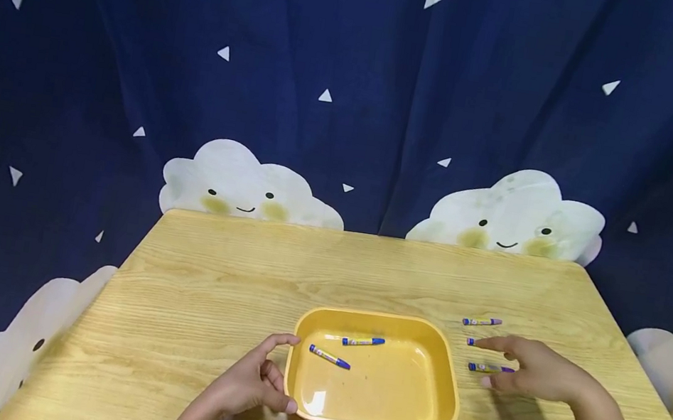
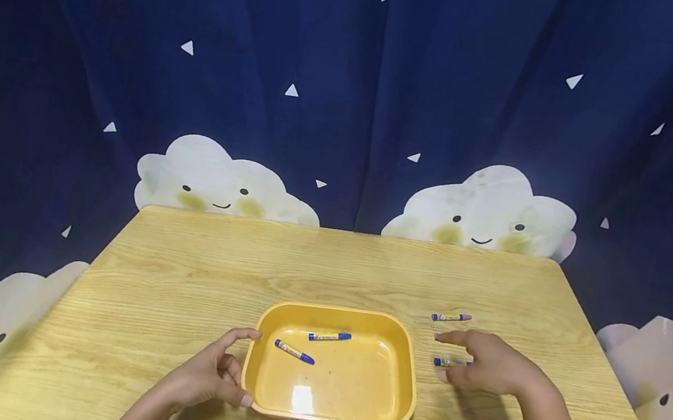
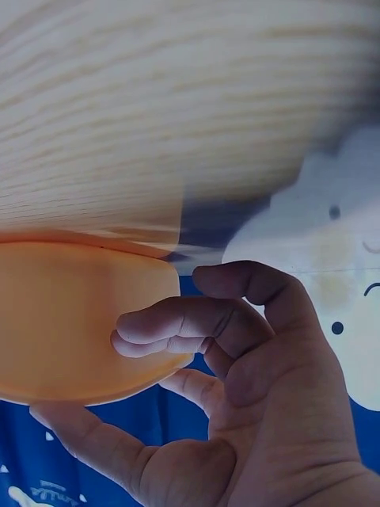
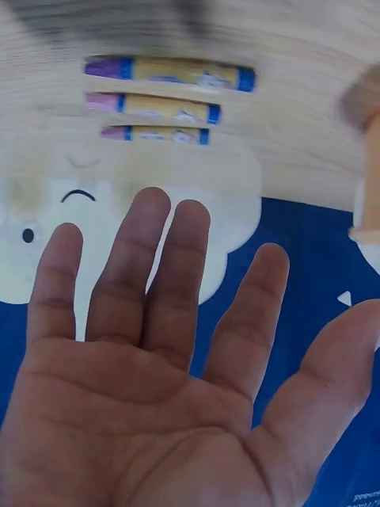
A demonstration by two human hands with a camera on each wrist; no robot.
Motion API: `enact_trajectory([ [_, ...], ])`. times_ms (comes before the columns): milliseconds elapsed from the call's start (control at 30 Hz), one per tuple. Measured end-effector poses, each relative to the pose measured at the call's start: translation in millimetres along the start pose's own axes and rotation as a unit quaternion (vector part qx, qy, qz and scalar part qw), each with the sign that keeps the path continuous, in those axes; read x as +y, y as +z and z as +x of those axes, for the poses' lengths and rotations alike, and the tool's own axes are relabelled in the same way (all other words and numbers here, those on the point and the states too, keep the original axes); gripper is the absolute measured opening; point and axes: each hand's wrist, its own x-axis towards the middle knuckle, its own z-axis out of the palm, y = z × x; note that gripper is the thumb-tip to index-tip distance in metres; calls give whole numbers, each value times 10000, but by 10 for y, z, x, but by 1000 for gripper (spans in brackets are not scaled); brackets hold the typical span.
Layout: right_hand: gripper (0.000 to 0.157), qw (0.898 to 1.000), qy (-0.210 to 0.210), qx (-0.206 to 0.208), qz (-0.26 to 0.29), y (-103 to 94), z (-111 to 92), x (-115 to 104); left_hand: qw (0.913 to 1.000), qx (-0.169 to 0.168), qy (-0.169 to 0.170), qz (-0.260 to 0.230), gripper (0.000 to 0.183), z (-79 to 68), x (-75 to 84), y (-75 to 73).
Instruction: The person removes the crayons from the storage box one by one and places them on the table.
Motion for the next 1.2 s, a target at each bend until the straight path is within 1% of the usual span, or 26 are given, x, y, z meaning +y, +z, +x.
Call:
enact_trajectory([
  [200, 50, 9993, -324, -36, 194, 36, 74, -63, 10000, -17, 2, -80, 96, 3, -6, 2],
  [300, 51, 9987, -388, -124, 321, 62, 111, -96, 9999, -60, 40, -153, 95, 2, -14, 3],
  [367, 51, 9986, -419, -69, 327, 94, 141, -119, 9997, -97, 84, -199, 95, 4, -20, 5],
  [433, 51, 9987, -377, 86, 328, 134, 181, -145, 9996, -123, 129, -236, 94, 6, -26, 5],
  [533, 51, 9977, -163, 453, 481, 214, 261, -186, 9995, -141, 184, -229, 94, 7, -31, 6],
  [667, 50, 9898, 186, 809, 1161, 330, 363, -247, 9995, -136, 203, -191, 94, 0, -32, 1],
  [767, 52, 9834, 255, 1022, 1476, 410, 408, -285, 9995, -129, 202, -186, 94, 0, -34, 0],
  [867, 53, 9810, 232, 1287, 1432, 477, 435, -315, 9996, -113, 203, -177, 94, 5, -36, 4],
  [1067, 52, 9756, 324, 1895, 1063, 602, 486, -405, 9997, -84, 145, -193, 95, -5, -33, 6],
  [1133, 52, 9740, 374, 1951, 1085, 643, 510, -462, 9997, -81, 142, -192, 95, -5, -31, 7],
  [1200, 51, 9731, 408, 1902, 1231, 687, 538, -521, 9997, -76, 155, -179, 95, -3, -33, 11],
])
